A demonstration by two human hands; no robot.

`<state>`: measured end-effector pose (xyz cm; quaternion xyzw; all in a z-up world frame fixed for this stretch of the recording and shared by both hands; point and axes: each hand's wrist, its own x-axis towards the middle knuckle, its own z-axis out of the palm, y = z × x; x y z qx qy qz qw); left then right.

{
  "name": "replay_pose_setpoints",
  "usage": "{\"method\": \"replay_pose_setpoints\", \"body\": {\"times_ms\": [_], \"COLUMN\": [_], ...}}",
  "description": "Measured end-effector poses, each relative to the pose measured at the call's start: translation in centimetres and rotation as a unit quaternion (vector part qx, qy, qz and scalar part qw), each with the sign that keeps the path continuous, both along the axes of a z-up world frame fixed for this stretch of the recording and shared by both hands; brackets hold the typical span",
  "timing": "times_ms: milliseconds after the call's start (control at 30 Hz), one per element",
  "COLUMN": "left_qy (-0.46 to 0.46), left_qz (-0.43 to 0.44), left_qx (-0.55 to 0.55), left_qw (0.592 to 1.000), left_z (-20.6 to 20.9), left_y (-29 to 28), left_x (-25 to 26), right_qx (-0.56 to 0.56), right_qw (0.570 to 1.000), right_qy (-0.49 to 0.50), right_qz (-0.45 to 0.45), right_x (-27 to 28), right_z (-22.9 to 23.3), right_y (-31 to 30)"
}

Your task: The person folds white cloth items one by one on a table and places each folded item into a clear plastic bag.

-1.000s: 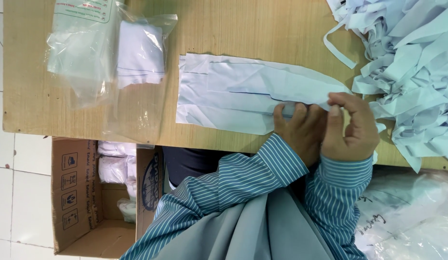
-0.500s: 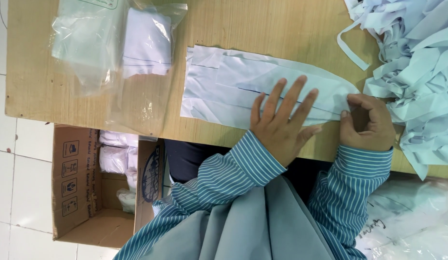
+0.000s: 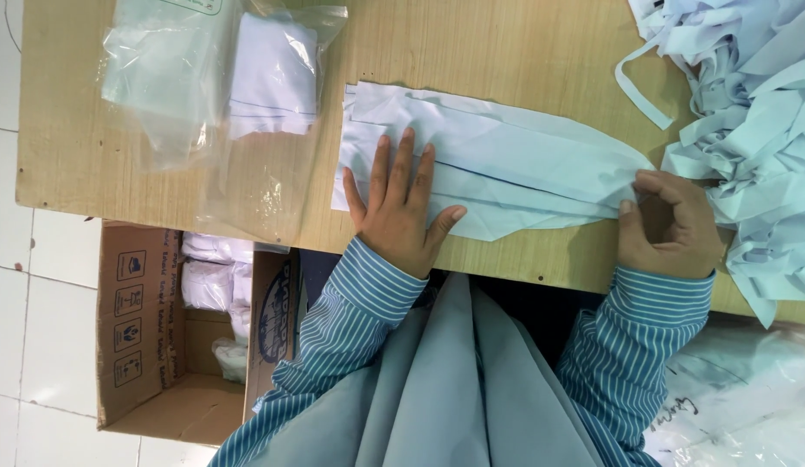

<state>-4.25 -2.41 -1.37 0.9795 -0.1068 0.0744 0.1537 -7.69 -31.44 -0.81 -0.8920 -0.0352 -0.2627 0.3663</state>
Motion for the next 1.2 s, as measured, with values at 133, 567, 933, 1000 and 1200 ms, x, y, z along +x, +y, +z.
{"method": "replay_pose_setpoints", "body": {"times_ms": [133, 567, 933, 1000, 1200], "left_qy": [-0.049, -0.136, -0.141, -0.147, -0.14], "left_qz": [0.033, 0.046, 0.013, 0.017, 0.027], "left_qx": [-0.051, -0.131, -0.174, -0.172, -0.174], "left_qw": [0.997, 0.981, 0.974, 0.974, 0.974], "left_z": [-0.3, -0.4, -0.4, -0.5, -0.5], "left_y": [0.2, 0.3, 0.8, 0.8, 0.8], "left_x": [0.8, 1.5, 1.5, 1.4, 1.3], "right_qx": [0.025, -0.173, -0.008, -0.028, -0.054], "right_qw": [0.997, 0.949, 0.976, 0.98, 0.975], "right_qy": [-0.061, 0.165, 0.128, 0.117, 0.151], "right_qz": [-0.031, -0.208, -0.177, -0.162, -0.156], "right_x": [-0.2, 0.9, 2.8, 3.3, 2.5], "right_z": [-0.4, -2.8, 0.4, 0.6, 0.5], "right_y": [-0.4, -2.9, 0.9, 1.6, -0.1]}}
